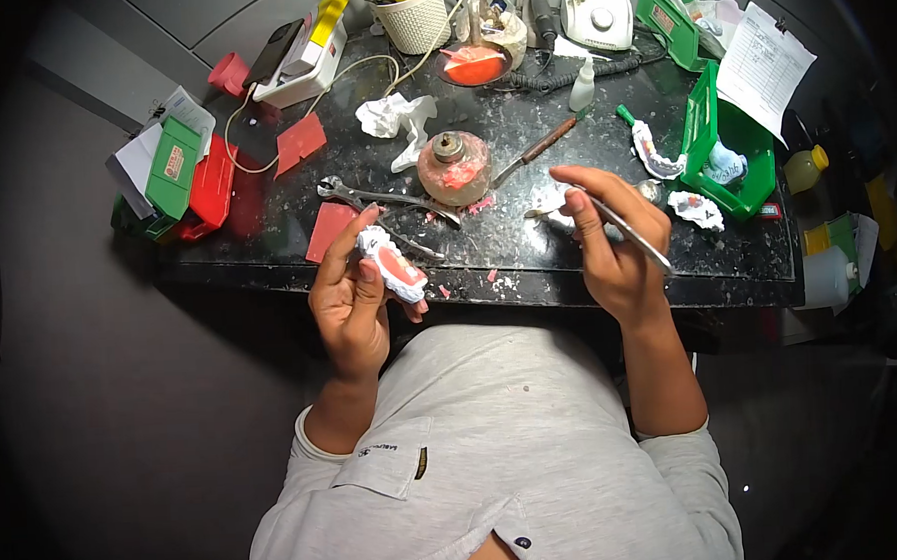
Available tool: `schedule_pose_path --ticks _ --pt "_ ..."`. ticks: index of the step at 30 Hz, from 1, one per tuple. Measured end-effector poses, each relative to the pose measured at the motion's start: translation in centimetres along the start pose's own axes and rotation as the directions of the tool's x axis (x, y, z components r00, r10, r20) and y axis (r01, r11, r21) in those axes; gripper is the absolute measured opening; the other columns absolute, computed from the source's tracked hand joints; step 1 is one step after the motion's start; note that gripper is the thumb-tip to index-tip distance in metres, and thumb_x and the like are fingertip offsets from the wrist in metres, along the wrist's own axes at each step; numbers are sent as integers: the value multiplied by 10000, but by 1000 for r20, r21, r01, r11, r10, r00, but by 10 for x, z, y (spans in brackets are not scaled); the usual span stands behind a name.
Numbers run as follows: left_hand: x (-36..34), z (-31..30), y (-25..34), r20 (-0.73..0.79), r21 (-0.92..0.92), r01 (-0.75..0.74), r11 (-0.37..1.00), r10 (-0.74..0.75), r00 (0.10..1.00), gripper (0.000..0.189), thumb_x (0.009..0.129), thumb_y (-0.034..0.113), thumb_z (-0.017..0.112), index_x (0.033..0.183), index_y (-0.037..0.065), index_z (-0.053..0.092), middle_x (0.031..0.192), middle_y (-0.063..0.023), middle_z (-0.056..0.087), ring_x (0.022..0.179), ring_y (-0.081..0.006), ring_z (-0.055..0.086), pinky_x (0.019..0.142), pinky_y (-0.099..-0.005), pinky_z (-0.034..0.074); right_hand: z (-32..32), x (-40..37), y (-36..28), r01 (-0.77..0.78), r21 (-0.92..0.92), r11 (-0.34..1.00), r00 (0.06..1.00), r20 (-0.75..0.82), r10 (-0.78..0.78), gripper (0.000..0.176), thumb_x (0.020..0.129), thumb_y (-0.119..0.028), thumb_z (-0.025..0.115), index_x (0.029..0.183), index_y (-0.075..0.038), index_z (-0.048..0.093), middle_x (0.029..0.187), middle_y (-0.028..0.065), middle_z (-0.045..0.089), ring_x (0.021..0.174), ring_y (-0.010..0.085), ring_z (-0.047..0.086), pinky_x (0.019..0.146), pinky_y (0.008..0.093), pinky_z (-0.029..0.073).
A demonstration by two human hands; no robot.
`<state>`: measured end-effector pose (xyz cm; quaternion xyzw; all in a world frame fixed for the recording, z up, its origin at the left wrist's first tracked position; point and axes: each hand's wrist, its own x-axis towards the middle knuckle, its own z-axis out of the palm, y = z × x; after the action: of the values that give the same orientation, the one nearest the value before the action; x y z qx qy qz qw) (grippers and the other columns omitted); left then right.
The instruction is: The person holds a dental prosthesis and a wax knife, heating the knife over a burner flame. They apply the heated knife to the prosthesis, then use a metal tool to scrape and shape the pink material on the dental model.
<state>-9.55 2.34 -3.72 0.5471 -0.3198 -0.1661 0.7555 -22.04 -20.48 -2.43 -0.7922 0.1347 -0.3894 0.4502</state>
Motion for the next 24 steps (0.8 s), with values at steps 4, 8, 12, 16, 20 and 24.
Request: schedule_pose_path --ticks 4,8,12,16,20,24 --pt "-1 -1 0 6 37 -26 999 26 1000 440 1050 196 497 1425 -27 433 827 -130 648 616 -171 651 506 -270 530 4 1 -1 151 -126 980 988 21 -150 172 913 -1 661 1079 11 703 992 175 719 865 252 712 761 311 552" --pt "-1 2 2 -33 -18 -13 1000 12 999 404 1053 170 494 1423 8 469 795 -85 667 615 -111 629 529 -234 524 5 2 -1 183 -147 972 983 36 -180 167 913 4 657 1074 15 699 992 172 719 855 252 714 755 309 553" --pt "-1 2 2 -31 -55 9 998 -11 999 400 1058 172 479 1423 8 466 803 -98 672 608 -114 626 525 -236 521 6 1 0 182 -147 972 983 59 -175 157 910 6 656 1061 20 696 984 175 718 846 262 716 754 313 553" --pt "-1 -2 -3 -1 -69 21 997 -21 1000 414 1062 197 463 1427 4 442 812 -156 671 578 -148 625 494 -258 517 7 0 1 194 -167 967 980 79 -183 155 907 6 658 1057 22 692 977 180 716 845 279 716 751 321 553" --pt "1 0 5 68 -183 105 978 -94 993 428 1071 226 421 1436 3 404 777 -211 653 484 -180 590 428 -276 490 7 1 0 216 -174 961 975 90 -203 159 904 6 662 1060 20 691 979 181 716 850 293 713 749 327 552" --pt "1 2 8 78 -259 162 952 -147 986 417 1075 242 399 1413 -2 397 754 -222 644 422 -181 547 390 -271 464 7 1 -1 219 -178 959 974 99 -204 157 901 4 667 1056 19 689 980 181 716 860 298 712 754 332 552"
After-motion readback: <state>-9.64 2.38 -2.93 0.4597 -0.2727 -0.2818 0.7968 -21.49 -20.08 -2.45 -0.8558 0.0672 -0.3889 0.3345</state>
